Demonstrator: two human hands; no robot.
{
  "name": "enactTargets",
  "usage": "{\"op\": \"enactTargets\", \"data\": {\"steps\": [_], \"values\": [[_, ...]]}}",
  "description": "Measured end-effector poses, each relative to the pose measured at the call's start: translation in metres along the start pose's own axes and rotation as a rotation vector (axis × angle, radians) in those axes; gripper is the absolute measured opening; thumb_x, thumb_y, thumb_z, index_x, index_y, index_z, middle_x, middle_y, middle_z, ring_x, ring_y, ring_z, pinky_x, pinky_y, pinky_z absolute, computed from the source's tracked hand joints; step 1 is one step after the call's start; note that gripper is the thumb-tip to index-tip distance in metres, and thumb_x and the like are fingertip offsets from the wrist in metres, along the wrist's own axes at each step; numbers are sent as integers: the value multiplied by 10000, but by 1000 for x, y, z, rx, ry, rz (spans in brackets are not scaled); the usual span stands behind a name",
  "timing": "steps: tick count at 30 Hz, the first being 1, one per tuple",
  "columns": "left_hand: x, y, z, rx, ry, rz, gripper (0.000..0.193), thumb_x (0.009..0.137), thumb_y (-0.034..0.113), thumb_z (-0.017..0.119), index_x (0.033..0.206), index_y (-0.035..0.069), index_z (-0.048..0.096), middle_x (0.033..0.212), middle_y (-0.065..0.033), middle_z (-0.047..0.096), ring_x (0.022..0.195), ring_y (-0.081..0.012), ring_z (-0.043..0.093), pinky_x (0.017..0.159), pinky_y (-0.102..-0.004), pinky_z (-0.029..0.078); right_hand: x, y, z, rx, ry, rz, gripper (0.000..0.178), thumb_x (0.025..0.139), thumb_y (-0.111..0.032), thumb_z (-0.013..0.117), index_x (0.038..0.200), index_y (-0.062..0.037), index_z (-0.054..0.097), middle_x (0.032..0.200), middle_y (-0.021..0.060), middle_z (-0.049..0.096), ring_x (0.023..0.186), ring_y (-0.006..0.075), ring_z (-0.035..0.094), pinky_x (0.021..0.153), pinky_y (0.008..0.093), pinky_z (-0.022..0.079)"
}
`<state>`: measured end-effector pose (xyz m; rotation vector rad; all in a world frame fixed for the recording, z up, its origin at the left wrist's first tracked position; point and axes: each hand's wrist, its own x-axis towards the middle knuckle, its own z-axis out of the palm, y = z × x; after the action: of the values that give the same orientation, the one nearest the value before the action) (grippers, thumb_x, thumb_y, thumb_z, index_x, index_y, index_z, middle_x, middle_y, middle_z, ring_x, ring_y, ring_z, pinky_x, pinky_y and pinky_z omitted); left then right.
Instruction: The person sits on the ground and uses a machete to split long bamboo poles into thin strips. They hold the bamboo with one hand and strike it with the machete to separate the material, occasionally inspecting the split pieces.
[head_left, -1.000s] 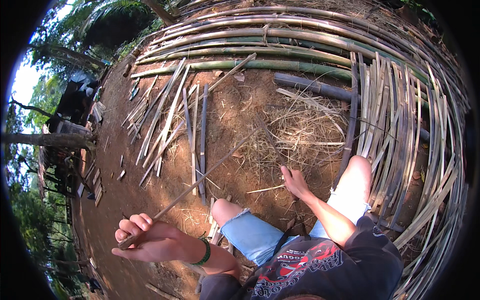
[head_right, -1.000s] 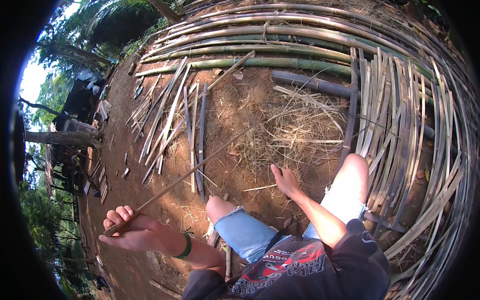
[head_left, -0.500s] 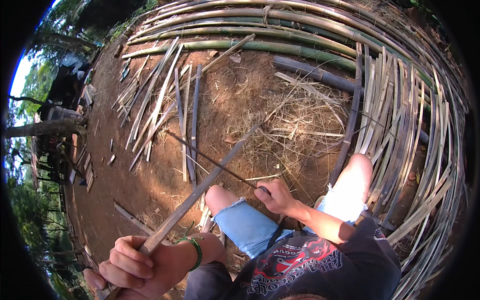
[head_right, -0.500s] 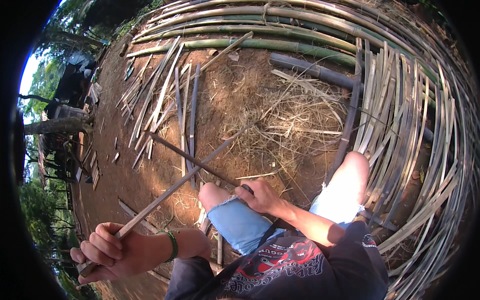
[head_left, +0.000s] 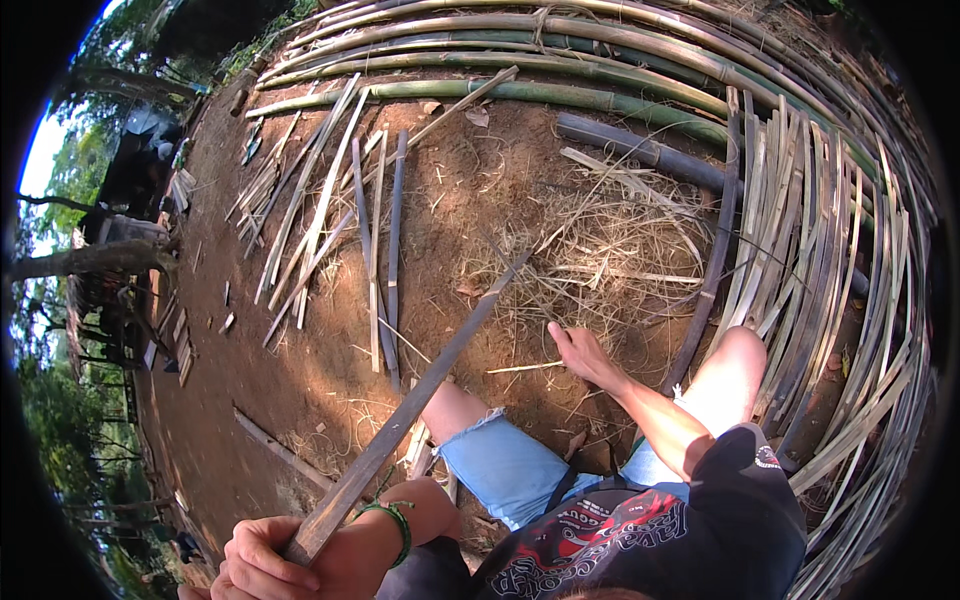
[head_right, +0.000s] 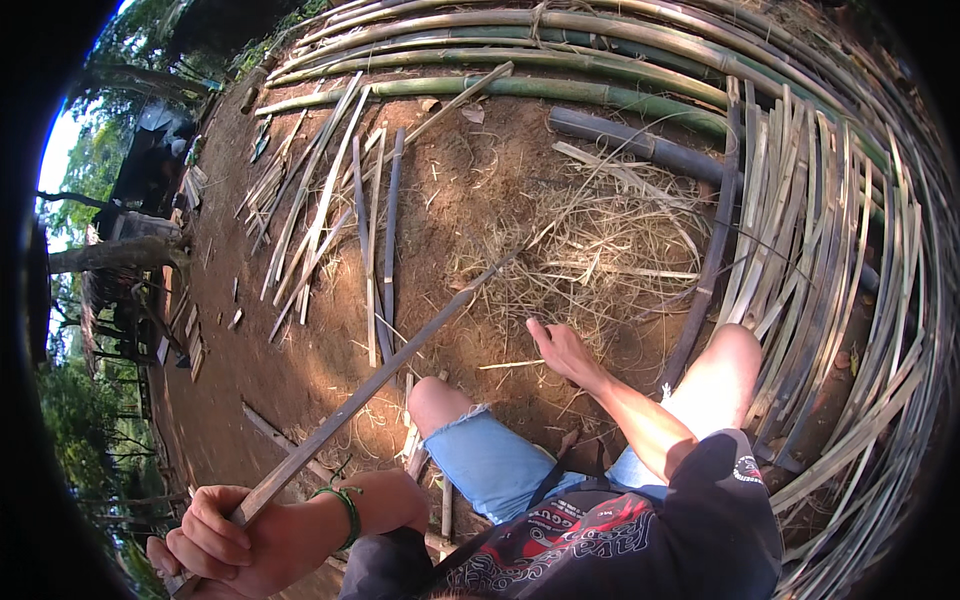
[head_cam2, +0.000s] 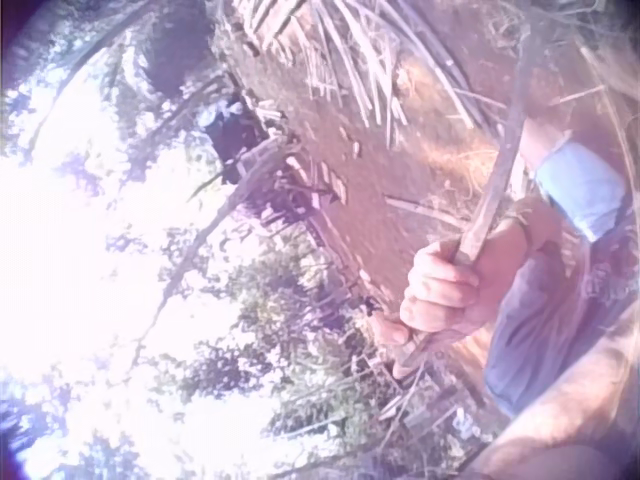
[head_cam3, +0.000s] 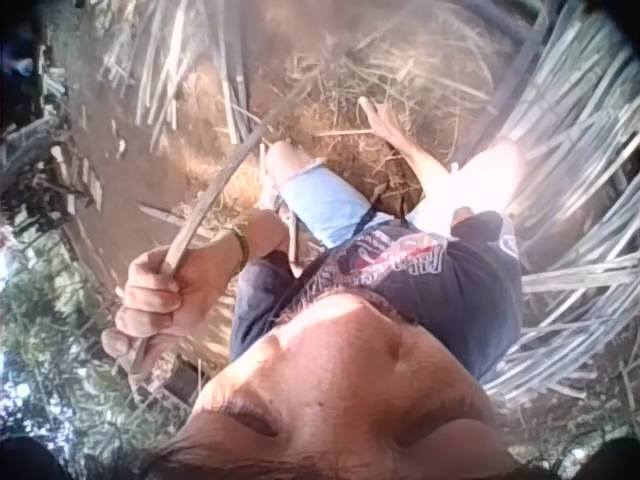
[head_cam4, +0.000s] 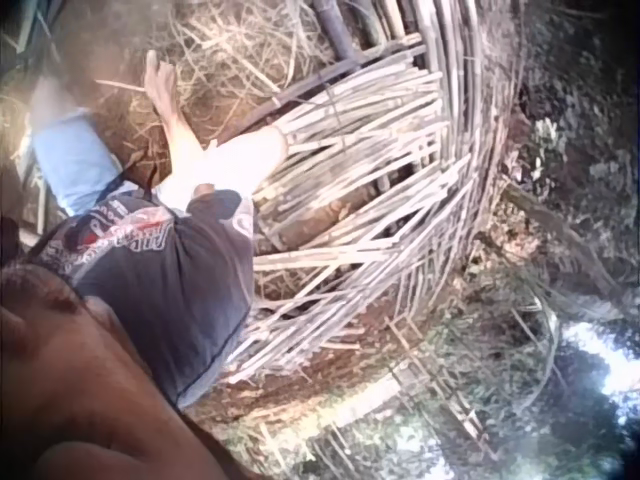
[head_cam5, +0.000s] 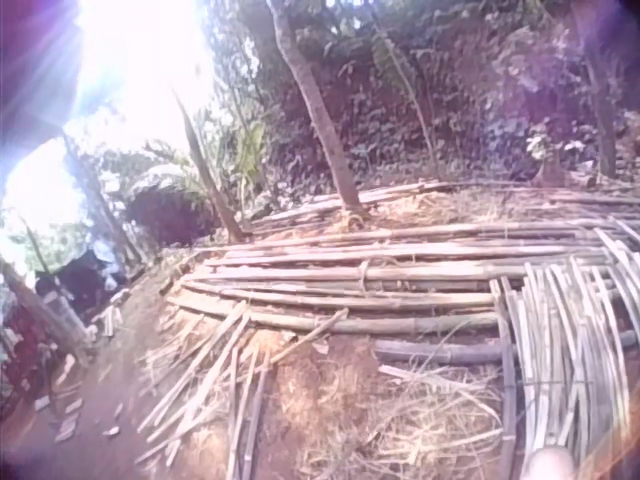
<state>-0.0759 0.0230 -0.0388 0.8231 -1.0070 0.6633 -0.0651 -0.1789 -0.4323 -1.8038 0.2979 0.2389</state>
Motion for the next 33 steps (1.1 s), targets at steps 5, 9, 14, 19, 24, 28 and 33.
{"op": "enactTargets", "data": {"steps": [5,9,14,19,24,28,33], "values": [[8,-6,-8,1,59,32,556,1015,578,358,1056,51,530,632,24,417,475,-115,366,510,-253,348,-24,-19,22,138,-26,-194,614,1019,-454,432,666,45,486,531,138,382,539,190,409,536,425,365],[17,-5,-15,9,57,-58,612,1004,608,347,1040,32,553,633,11,401,522,-123,365,518,-259,330,20,26,16,53,61,61,662,1016,-493,428,637,45,492,513,132,383,527,191,401,533,433,365],[19,2,-27,67,69,-84,542,1020,551,366,1013,32,521,609,4,407,499,-116,370,511,-257,341,-27,-33,25,81,15,-278,672,1000,-510,452,637,52,505,516,165,435,510,218,419,536,451,375],[29,3,-34,59,107,-47,495,1038,499,362,911,29,451,571,7,425,451,-100,381,490,-247,346,40,83,23,6,163,116,699,990,-518,454,620,68,551,479,169,468,484,254,488,533,453,411],[29,3,-41,63,98,-47,508,1043,506,338,919,27,454,572,3,421,454,-106,384,484,-250,336,16,37,38,8,134,-130,661,992,-520,455,633,33,501,518,115,423,537,188,394,534,446,366],[36,-3,-39,56,72,-90,561,1032,558,322,923,26,466,566,-5,407,466,-107,356,486,-252,326,69,109,23,-137,245,261,739,972,-580,444,709,92,600,618,223,604,644,298,634,654,465,479],[28,6,-42,53,92,-86,571,1023,572,335,934,28,479,565,-5,398,464,-112,348,485,-249,324,40,79,36,-74,51,29,712,947,-590,463,755,72,641,719,331,600,799,463,660,759,508,499]]}}
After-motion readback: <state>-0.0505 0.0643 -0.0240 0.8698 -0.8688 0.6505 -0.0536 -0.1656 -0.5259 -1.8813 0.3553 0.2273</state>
